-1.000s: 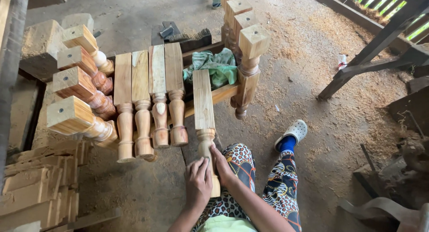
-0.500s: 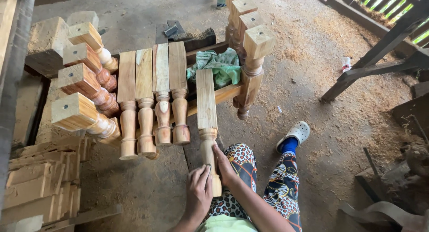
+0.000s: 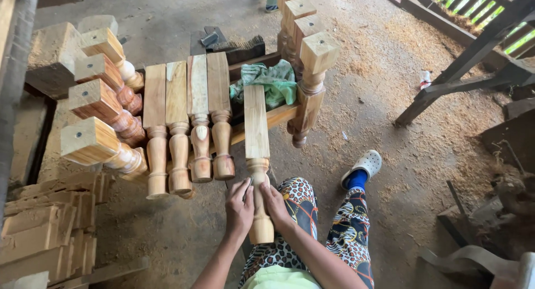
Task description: Sanding wooden table legs by hand with sandpaper.
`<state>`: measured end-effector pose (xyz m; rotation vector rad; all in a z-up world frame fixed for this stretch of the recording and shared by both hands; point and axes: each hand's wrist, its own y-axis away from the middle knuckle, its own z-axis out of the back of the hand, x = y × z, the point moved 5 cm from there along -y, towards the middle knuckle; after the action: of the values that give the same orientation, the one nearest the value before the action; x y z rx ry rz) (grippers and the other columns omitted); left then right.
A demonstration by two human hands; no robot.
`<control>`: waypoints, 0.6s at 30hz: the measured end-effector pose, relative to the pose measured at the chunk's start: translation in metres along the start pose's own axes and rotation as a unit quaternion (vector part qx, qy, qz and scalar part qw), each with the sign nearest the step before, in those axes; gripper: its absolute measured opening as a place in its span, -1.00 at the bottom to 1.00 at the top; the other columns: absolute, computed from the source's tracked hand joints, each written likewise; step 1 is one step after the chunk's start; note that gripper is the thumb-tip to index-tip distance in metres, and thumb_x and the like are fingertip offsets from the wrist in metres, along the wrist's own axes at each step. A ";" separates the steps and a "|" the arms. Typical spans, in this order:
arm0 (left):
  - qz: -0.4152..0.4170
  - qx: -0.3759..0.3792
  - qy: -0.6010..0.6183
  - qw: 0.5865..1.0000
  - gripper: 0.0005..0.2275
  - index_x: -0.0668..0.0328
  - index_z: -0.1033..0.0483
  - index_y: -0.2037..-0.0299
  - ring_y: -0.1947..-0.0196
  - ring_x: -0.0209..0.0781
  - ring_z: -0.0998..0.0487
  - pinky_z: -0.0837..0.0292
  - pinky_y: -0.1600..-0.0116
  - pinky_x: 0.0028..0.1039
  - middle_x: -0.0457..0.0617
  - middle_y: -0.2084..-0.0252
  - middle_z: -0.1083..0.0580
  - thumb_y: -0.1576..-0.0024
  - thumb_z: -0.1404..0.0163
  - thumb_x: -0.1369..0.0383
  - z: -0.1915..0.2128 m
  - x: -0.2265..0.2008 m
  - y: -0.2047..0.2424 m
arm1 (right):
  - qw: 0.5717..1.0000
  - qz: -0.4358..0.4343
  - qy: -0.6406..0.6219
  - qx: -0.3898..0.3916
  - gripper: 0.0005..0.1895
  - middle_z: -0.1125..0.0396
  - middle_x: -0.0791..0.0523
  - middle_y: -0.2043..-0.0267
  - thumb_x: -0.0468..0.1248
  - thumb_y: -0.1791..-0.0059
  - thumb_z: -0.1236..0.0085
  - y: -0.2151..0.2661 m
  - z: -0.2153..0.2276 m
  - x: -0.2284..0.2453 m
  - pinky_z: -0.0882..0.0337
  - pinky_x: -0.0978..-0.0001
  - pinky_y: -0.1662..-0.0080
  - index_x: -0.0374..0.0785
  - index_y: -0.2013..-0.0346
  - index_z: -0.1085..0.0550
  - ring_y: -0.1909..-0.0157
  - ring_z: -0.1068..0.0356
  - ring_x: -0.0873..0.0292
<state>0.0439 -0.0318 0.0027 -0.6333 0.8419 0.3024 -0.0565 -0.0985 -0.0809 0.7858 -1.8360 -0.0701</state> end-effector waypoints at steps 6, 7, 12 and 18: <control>-0.043 0.037 -0.022 0.998 -0.73 0.36 -0.58 -0.03 0.05 -0.06 -0.57 -0.51 -0.08 -0.36 0.07 0.02 -0.55 -0.11 -0.08 0.51 0.008 -0.041 0.030 | 0.977 -0.106 -0.176 0.052 -0.20 -0.40 0.03 0.15 0.36 0.00 0.18 0.000 0.017 -0.008 -0.44 0.36 0.25 -0.30 -0.10 -0.41 0.26 -0.38 0.19; -0.089 0.028 -0.032 0.995 -0.72 0.35 -0.58 -0.01 0.03 -0.02 -0.54 -0.48 -0.10 -0.32 0.06 0.02 -0.53 -0.07 -0.10 0.53 0.011 -0.051 0.034 | 0.961 -0.113 -0.235 0.097 -0.22 -0.43 0.06 0.22 0.38 -0.01 0.13 -0.006 0.016 -0.015 -0.45 0.41 0.30 -0.29 0.02 -0.48 0.31 -0.40 0.22; -0.108 0.025 -0.084 0.990 -0.71 0.35 -0.58 -0.02 -0.02 0.02 -0.48 -0.41 -0.16 -0.27 0.09 -0.03 -0.47 -0.07 -0.12 0.50 0.014 -0.057 0.039 | 0.978 -0.145 -0.145 0.030 -0.15 -0.37 -0.03 0.11 0.42 0.00 0.30 0.007 0.002 -0.008 -0.38 0.21 0.07 -0.28 -0.05 -0.44 0.13 -0.34 0.09; -0.131 0.033 -0.120 0.984 -0.71 0.44 -0.57 0.01 -0.05 0.08 -0.45 -0.38 -0.18 -0.21 0.19 -0.04 -0.45 -0.06 -0.10 0.50 0.007 -0.063 0.049 | 0.994 -0.073 -0.077 -0.031 -0.15 -0.33 -0.04 0.02 0.35 -0.04 0.50 0.003 0.003 0.000 -0.36 0.23 0.03 -0.31 -0.17 -0.35 0.07 -0.31 0.11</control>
<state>-0.0161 0.0102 0.0348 -0.6234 0.5271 0.1086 -0.0607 -0.0968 -0.0809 0.8903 -1.9078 -0.2883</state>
